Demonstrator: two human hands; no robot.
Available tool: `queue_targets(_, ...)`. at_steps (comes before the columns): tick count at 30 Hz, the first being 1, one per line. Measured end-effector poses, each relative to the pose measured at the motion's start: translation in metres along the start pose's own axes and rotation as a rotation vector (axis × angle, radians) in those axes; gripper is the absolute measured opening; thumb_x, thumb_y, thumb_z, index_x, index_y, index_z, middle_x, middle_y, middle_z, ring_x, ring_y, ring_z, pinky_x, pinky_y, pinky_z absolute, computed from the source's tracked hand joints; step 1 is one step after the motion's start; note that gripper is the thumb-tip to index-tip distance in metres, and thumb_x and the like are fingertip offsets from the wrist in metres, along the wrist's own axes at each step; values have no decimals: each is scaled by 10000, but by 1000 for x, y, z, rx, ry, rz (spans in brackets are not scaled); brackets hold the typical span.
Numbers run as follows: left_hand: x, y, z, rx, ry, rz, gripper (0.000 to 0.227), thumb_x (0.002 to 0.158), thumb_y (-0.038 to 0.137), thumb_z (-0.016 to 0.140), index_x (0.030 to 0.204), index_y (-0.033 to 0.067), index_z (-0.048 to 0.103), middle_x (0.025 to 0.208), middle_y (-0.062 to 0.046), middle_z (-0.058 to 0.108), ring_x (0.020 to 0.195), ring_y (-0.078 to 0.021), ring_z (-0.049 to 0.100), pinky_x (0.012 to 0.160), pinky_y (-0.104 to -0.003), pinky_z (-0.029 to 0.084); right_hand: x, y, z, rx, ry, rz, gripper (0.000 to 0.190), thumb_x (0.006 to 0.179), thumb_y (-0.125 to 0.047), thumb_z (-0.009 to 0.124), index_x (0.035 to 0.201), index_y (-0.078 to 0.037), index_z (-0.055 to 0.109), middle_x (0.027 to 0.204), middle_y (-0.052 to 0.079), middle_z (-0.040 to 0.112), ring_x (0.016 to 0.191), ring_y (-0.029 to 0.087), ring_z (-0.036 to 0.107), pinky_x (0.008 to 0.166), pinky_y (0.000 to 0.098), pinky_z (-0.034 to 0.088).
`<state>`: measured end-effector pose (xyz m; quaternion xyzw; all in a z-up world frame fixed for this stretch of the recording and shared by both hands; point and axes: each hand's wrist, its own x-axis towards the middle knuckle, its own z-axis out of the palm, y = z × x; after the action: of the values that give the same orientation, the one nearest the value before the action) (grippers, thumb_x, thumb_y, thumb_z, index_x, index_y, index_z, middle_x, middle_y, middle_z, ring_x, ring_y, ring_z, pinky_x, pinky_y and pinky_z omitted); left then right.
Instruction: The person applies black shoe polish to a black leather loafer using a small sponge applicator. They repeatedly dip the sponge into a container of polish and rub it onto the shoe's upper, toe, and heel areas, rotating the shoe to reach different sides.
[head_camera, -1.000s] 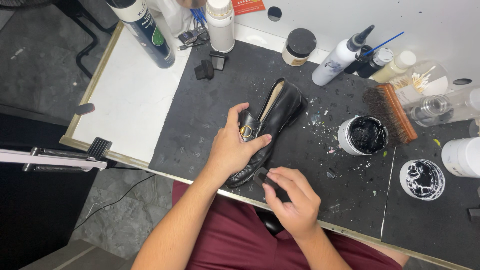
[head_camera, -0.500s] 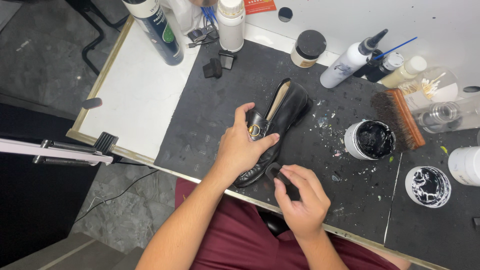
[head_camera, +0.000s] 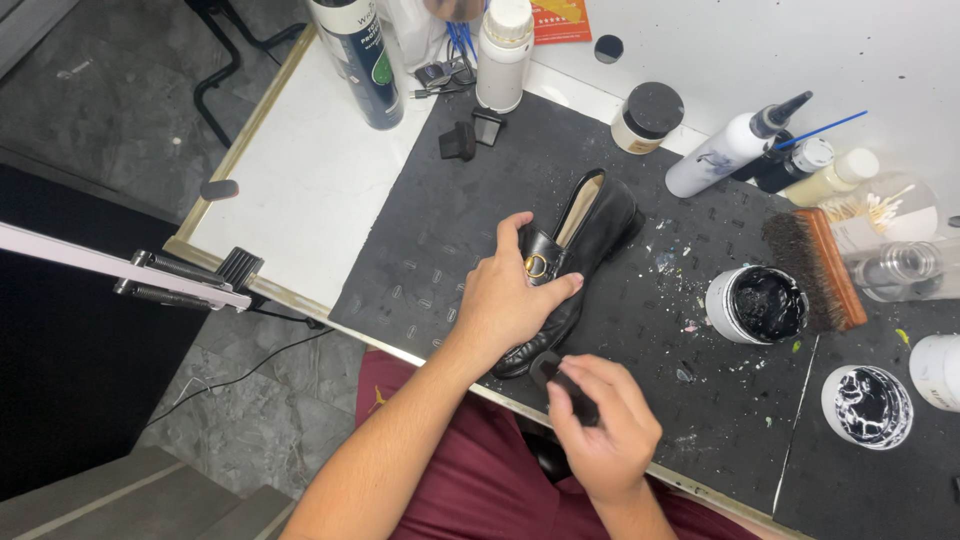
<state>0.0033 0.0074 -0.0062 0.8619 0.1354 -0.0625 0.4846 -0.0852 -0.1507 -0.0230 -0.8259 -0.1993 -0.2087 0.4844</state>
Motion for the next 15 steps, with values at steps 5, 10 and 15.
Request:
queue_targets(5,1,-1,0,0,-12,-31,954,729,447,813,1481,97,342,922,-239,744,922,-411,744,860,-460,562,5,7,-1,34,52,59,247,812,90,769,1039,74,674,1072,188,706,960,257,720,863,323,590)
queue_targets(10,2,-1,-3,-22,-31,-70,973,723,463,800,1492,100,325,979,-253,750,959,-412,745,884,-458,558,-14,1,1,108,-22,7,247,785,81,780,1010,65,680,1061,152,712,965,224,730,866,306,595)
queue_targets(15,-12,5,9,-1,108,45,1028,759,379,835,1523,20,248,1119,-275,660,1068,-426,648,906,-481,508,2,40,-59,-57,207,202,244,885,83,758,1113,72,670,1157,157,692,1002,198,680,863,275,557)
